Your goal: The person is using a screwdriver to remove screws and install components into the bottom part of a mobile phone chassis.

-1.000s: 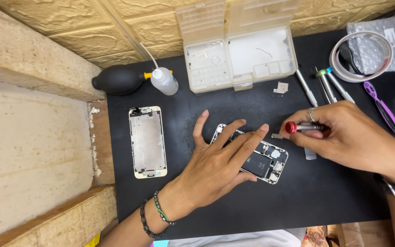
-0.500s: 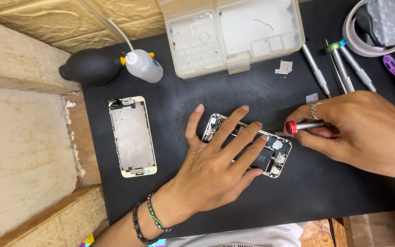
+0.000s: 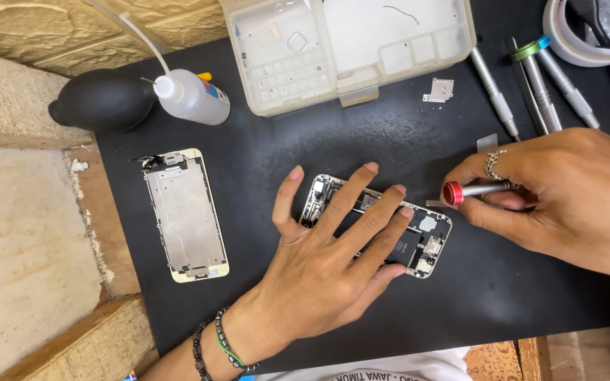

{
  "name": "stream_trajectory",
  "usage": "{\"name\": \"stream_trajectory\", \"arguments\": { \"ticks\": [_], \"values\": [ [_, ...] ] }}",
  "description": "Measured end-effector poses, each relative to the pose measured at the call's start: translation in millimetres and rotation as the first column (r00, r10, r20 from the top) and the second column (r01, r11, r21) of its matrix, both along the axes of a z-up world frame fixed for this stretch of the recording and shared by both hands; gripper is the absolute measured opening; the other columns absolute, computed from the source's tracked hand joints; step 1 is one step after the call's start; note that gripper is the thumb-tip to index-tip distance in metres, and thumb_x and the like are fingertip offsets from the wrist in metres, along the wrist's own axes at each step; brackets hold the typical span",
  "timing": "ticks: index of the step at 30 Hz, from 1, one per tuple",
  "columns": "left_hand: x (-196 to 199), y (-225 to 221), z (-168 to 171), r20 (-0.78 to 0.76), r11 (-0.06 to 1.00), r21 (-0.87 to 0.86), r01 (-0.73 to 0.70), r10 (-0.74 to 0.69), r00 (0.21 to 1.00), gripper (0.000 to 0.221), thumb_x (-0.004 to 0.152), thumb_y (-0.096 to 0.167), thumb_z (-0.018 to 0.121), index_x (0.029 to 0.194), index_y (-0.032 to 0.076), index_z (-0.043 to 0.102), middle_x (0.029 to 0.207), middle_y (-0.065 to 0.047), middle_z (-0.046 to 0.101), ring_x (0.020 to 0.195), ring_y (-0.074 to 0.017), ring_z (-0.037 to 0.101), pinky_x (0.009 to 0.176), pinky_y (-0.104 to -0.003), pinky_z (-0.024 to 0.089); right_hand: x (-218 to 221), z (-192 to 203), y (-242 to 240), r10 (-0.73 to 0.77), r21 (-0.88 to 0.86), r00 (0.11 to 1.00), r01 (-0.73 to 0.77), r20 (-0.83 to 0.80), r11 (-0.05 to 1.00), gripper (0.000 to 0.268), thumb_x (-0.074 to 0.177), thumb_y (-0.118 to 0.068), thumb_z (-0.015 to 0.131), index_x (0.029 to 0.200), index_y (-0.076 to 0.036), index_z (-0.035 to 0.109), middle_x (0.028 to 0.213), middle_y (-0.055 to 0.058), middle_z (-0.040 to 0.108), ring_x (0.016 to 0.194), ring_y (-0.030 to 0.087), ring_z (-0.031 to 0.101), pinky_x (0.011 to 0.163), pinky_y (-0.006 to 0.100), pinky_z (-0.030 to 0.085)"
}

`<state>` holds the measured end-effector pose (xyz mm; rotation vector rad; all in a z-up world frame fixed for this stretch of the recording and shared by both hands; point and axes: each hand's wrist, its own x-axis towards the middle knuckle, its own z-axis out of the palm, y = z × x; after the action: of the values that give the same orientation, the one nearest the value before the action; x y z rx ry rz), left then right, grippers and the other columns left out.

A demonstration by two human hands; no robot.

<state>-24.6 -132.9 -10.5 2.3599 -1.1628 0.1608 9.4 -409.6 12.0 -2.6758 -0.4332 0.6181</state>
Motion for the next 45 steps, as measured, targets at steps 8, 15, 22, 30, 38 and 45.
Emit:
{"name": "stream_trajectory", "arguments": {
  "ticks": [8,15,22,30,38,45],
  "values": [
    [2,-1,1,-0.027,1.000,-0.021,-0.008,0.008,1.000,0.034,0.097,0.030,0.081,0.119,0.005,0.072,0.136,-0.009,0.062,0.137,-0.0380,0.055,0.111,-0.070,0.014,2,-1,2,0.004,0.004,1.000,-0.004,-0.010,1.000,0.020,0.085,-0.040,0.072,0.101,-0.036,0.085,0.040,-0.005,0.047,0.033,0.015,0.057,0.043,0.033,0.047],
    [3,-1,6,-0.040,0.999,-0.039,-0.026,0.024,0.999,0.052,0.099,0.044,0.068,0.129,0.002,0.065,0.134,-0.012,0.063,0.135,-0.0409,0.057,0.110,-0.071,0.015,1,0,2,-0.024,-0.013,1.000,0.024,0.000,1.000,0.021,0.085,-0.042,0.072,0.101,-0.035,0.084,0.039,-0.005,0.048,0.033,0.016,0.057,0.042,0.034,0.046],
    [5,1,5,-0.071,0.995,0.097,-0.025,0.032,0.997,0.073,0.095,0.056,0.066,0.143,0.003,0.055,0.152,-0.013,0.052,0.146,-0.0406,0.045,0.112,-0.074,0.014,1,-3,1,-0.040,-0.020,0.999,0.040,0.007,0.999,0.023,0.084,-0.040,0.073,0.102,-0.033,0.085,0.040,-0.004,0.045,0.033,0.017,0.055,0.042,0.035,0.043],
    [12,15,24,-0.214,0.983,0.154,0.101,-0.066,0.974,0.078,0.069,0.039,0.096,0.134,0.023,0.057,0.163,-0.013,0.023,0.154,-0.0439,0.021,0.113,-0.083,0.010,2,1,4,-0.033,-0.057,0.999,0.033,-0.002,0.998,0.022,0.085,-0.044,0.072,0.099,-0.035,0.086,0.035,-0.003,0.051,0.031,0.017,0.053,0.042,0.034,0.042],
    [9,22,21,-0.209,0.981,0.166,0.102,-0.066,0.976,0.107,0.056,0.058,0.099,0.144,0.022,0.051,0.163,-0.017,0.023,0.154,-0.0461,0.019,0.115,-0.083,0.004,-3,6,11,-0.035,0.113,0.997,0.027,0.068,0.993,0.014,0.083,-0.027,0.075,0.090,-0.026,0.087,0.037,-0.004,0.045,0.032,0.011,0.043,0.037,0.025,0.038],
    [2,13,19,-0.226,0.985,0.063,0.162,-0.144,0.964,0.072,0.061,0.044,0.097,0.120,0.019,0.063,0.157,-0.022,0.029,0.152,-0.0457,0.025,0.117,-0.084,0.011,-3,7,9,-0.077,0.066,0.995,0.073,0.055,0.995,0.014,0.082,-0.029,0.077,0.090,-0.026,0.089,0.033,-0.001,0.053,0.032,0.012,0.042,0.036,0.025,0.038]
  ]
}}
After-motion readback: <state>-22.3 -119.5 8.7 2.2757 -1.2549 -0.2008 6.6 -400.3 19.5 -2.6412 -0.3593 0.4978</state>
